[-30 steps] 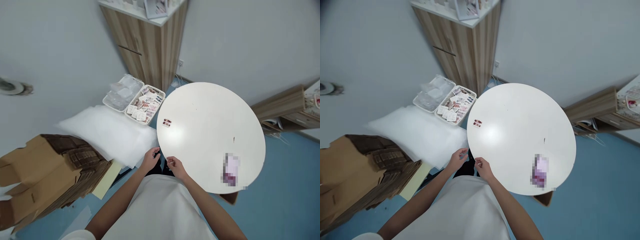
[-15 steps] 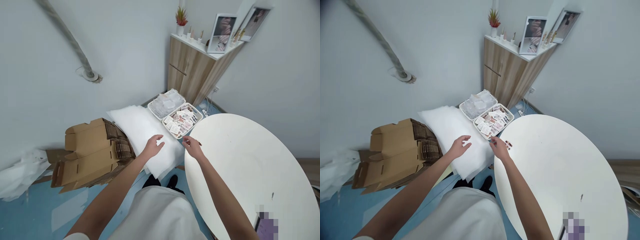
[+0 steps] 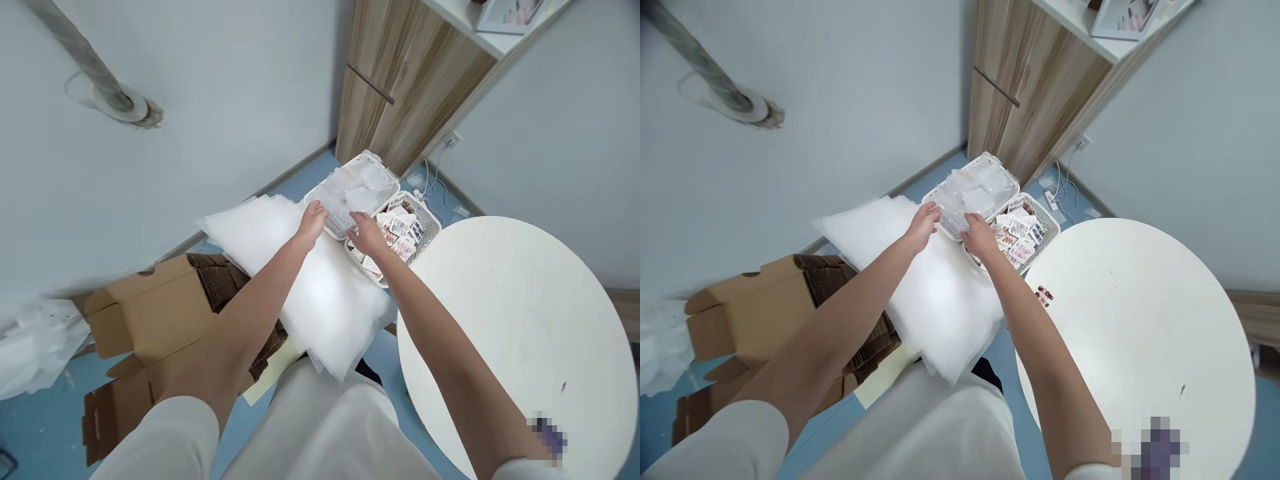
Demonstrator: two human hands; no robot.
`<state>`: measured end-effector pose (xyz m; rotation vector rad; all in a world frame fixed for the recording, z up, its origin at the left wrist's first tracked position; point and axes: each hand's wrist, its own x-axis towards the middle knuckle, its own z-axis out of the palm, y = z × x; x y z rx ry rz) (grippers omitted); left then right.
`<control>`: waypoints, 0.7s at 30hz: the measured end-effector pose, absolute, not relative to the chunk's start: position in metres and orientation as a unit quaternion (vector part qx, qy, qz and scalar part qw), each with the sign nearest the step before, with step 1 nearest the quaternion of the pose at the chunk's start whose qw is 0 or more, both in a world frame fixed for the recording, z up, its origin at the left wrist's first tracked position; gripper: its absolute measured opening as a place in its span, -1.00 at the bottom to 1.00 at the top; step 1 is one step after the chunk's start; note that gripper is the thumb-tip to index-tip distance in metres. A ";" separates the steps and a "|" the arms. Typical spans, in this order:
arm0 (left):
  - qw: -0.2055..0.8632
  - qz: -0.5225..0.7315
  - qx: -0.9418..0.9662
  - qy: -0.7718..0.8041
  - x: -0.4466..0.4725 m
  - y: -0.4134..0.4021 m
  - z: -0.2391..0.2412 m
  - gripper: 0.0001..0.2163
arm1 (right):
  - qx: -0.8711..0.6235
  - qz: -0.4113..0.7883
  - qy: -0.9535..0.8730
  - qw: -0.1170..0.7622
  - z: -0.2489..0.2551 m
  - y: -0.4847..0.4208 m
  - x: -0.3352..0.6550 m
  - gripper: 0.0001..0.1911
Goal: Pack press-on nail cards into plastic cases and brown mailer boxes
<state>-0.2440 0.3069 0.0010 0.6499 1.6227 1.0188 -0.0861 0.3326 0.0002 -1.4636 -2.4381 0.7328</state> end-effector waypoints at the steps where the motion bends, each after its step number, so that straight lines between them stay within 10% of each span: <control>1: 0.539 0.419 0.265 0.681 -0.246 0.312 -0.001 -0.48 | -0.495 0.242 -0.828 0.102 -0.002 0.335 -0.089 -0.49; 21: 0.505 0.425 0.345 0.667 -0.235 0.313 -0.003 -0.52 | -0.531 0.242 -0.799 0.146 -0.002 0.344 -0.112 -0.62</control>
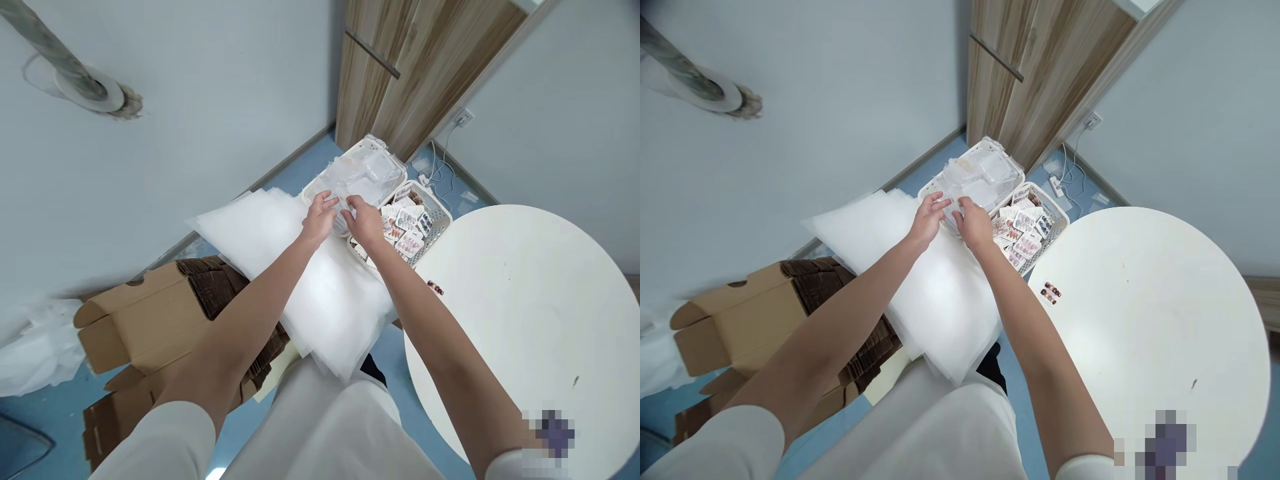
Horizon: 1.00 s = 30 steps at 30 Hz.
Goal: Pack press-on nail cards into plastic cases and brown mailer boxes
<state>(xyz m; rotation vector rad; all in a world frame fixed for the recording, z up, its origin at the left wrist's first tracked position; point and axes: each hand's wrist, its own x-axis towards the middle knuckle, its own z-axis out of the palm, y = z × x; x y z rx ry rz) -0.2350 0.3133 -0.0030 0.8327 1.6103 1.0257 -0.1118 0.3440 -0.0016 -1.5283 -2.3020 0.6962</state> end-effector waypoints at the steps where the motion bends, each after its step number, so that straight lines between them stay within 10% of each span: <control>1: 0.497 0.430 0.350 0.667 -0.232 0.311 0.000 -0.52 | -0.538 0.239 -0.794 0.155 0.000 0.343 -0.111 -0.62; 11: 0.382 0.491 0.389 0.679 -0.174 0.262 0.039 -0.51 | -0.558 0.342 -0.665 0.359 0.043 0.291 -0.039 -0.62; 18: 0.566 0.497 0.390 0.530 -0.066 0.194 0.075 -0.58 | -0.534 0.532 -0.429 0.497 0.086 0.179 0.080 -0.54; 30: 0.724 0.299 0.475 0.402 0.125 0.050 0.098 -0.55 | -0.593 0.461 -0.232 0.618 0.097 -0.052 0.259 -0.60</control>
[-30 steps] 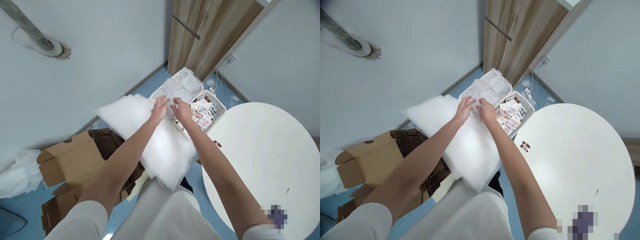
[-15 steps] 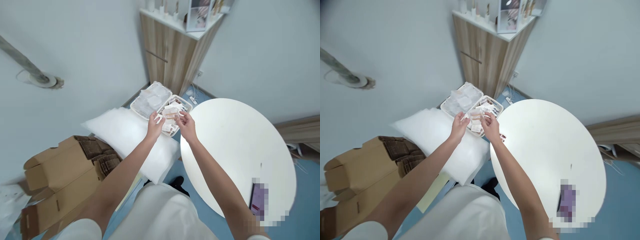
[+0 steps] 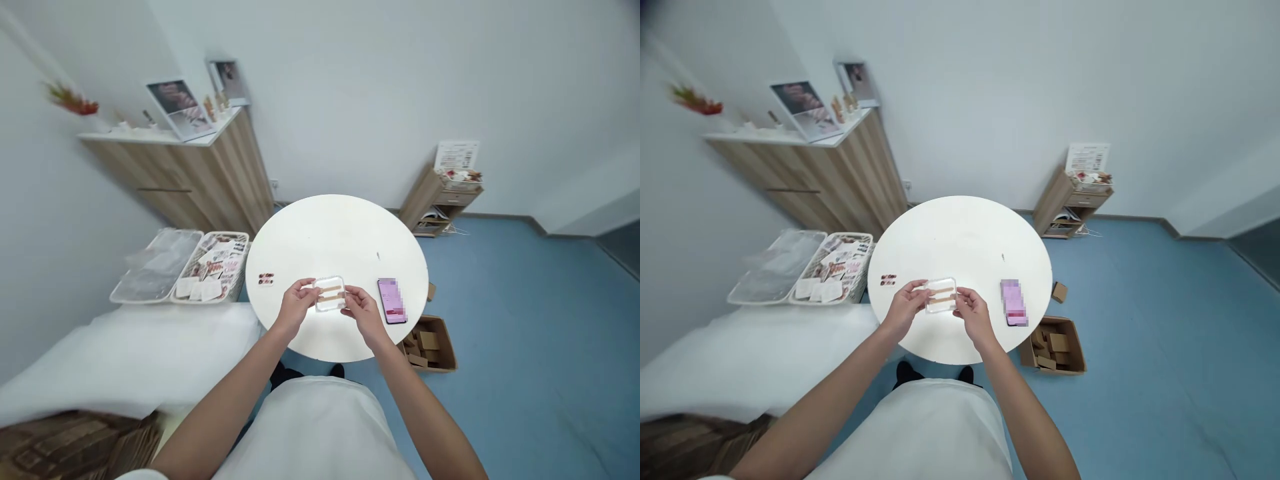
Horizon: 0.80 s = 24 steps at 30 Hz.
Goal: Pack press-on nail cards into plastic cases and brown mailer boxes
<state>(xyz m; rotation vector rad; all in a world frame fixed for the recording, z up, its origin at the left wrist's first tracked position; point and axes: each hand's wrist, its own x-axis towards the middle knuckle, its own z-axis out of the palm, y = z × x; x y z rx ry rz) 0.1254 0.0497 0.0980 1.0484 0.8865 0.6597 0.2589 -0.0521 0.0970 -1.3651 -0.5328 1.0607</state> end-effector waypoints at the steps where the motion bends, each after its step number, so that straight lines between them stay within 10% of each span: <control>1: 0.724 0.285 0.482 0.402 0.135 0.042 0.097 -0.54 | -0.599 0.454 -0.230 0.618 0.095 -0.064 0.266 -0.58; 10: 0.676 0.200 0.623 0.339 0.162 0.022 0.102 -0.51 | -0.610 0.407 -0.201 0.649 0.080 -0.107 0.285 -0.50; 17: 0.536 0.132 0.799 0.238 0.140 0.034 0.116 -0.10 | -0.612 0.398 -0.202 0.652 0.089 -0.096 0.268 -0.55; 24: 0.488 0.159 0.831 0.212 0.125 0.050 0.112 -0.27 | -0.601 0.418 -0.205 0.649 0.084 -0.087 0.240 -0.58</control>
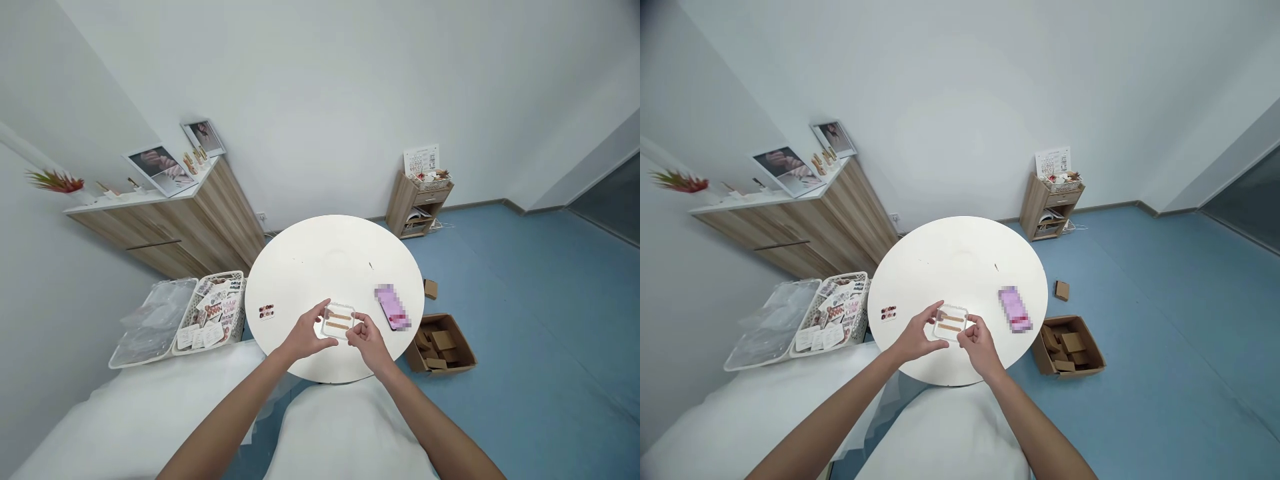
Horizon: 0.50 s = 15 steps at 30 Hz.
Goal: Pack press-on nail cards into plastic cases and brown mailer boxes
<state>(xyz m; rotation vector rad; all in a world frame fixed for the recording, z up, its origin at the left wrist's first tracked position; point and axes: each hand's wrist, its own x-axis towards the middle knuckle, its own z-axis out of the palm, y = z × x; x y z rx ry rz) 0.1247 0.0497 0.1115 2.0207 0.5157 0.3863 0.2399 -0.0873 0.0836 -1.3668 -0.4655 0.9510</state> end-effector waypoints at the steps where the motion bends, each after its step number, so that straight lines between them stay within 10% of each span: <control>1: 0.484 0.158 0.836 0.206 0.121 0.052 0.110 -0.27 | -0.601 0.423 -0.205 0.646 0.081 -0.087 0.237 -0.58; 15: 0.466 0.211 0.837 0.193 0.102 0.071 0.098 -0.42 | -0.693 0.252 -0.464 0.490 0.098 -0.077 0.220 -0.29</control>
